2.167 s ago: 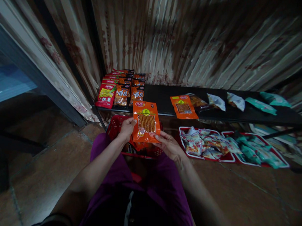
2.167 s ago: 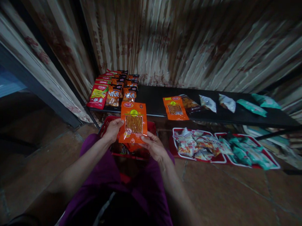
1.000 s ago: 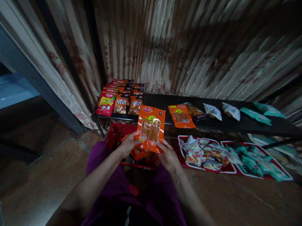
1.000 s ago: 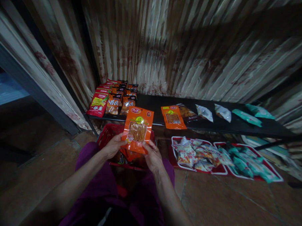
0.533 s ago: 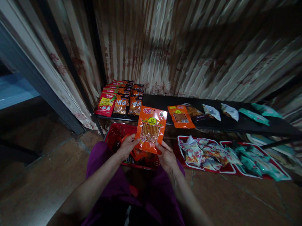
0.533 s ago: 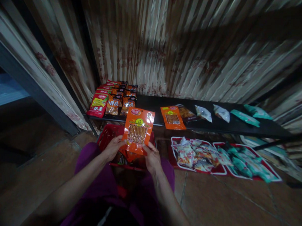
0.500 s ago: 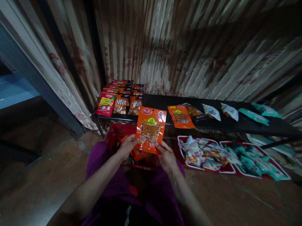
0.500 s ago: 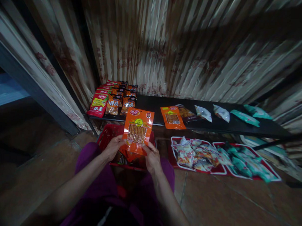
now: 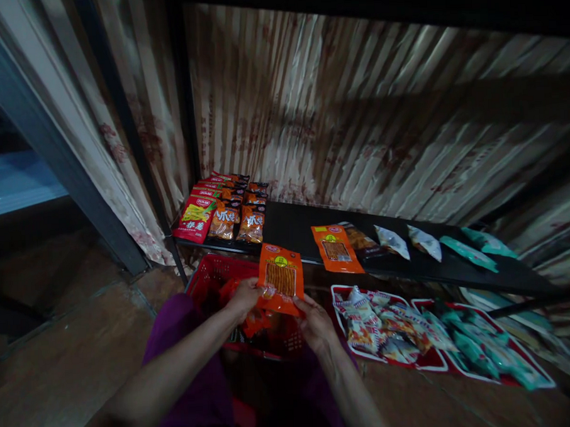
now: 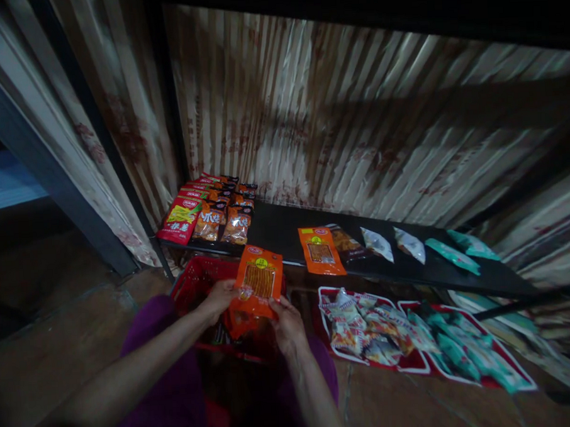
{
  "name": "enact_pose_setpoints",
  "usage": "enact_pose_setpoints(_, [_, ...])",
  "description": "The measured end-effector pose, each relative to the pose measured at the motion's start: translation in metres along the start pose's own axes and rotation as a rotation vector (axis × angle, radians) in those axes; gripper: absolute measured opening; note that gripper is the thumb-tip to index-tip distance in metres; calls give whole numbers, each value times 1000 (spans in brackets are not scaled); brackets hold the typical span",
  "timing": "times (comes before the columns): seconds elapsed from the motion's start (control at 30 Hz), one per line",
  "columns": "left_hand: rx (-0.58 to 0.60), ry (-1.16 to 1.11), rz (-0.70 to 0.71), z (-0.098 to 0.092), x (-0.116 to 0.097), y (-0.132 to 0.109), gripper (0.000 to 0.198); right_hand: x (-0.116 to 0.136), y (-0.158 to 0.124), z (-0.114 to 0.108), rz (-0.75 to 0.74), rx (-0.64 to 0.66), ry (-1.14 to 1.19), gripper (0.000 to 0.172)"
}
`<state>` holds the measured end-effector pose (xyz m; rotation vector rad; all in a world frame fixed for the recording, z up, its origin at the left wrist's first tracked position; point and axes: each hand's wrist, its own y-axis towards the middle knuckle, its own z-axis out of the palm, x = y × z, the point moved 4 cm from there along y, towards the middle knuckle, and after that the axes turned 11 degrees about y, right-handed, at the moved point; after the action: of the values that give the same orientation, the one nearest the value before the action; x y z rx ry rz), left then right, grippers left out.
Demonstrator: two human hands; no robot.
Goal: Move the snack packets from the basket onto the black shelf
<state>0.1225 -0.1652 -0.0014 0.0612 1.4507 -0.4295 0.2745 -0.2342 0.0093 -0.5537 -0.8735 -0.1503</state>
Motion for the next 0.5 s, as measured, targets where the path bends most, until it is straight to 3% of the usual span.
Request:
enact_pose_setpoints(0.1, [-30, 43, 160, 21, -61, 57, 12, 69, 30, 34, -211, 46, 6, 23])
enact_pose_setpoints(0.17, [-146, 159, 290, 33, -103, 98, 11, 115, 54, 62, -385, 115, 2, 27])
enact_pose_setpoints(0.23, [-249, 269, 304, 44, -129, 135, 10, 146, 84, 81, -478, 133, -16, 30])
enact_pose_setpoints(0.3, [-332, 336, 254, 50, -134, 164, 9, 158, 121, 88, -499, 123, -38, 30])
enact_pose_setpoints(0.4, [-401, 278, 149, 54, -117, 196, 7, 151, 183, 82, -433, 62, -39, 27])
enact_pose_setpoints(0.5, [-350, 183, 134, 59, -98, 224, 6, 135, 235, 70, -358, -65, -10, 24])
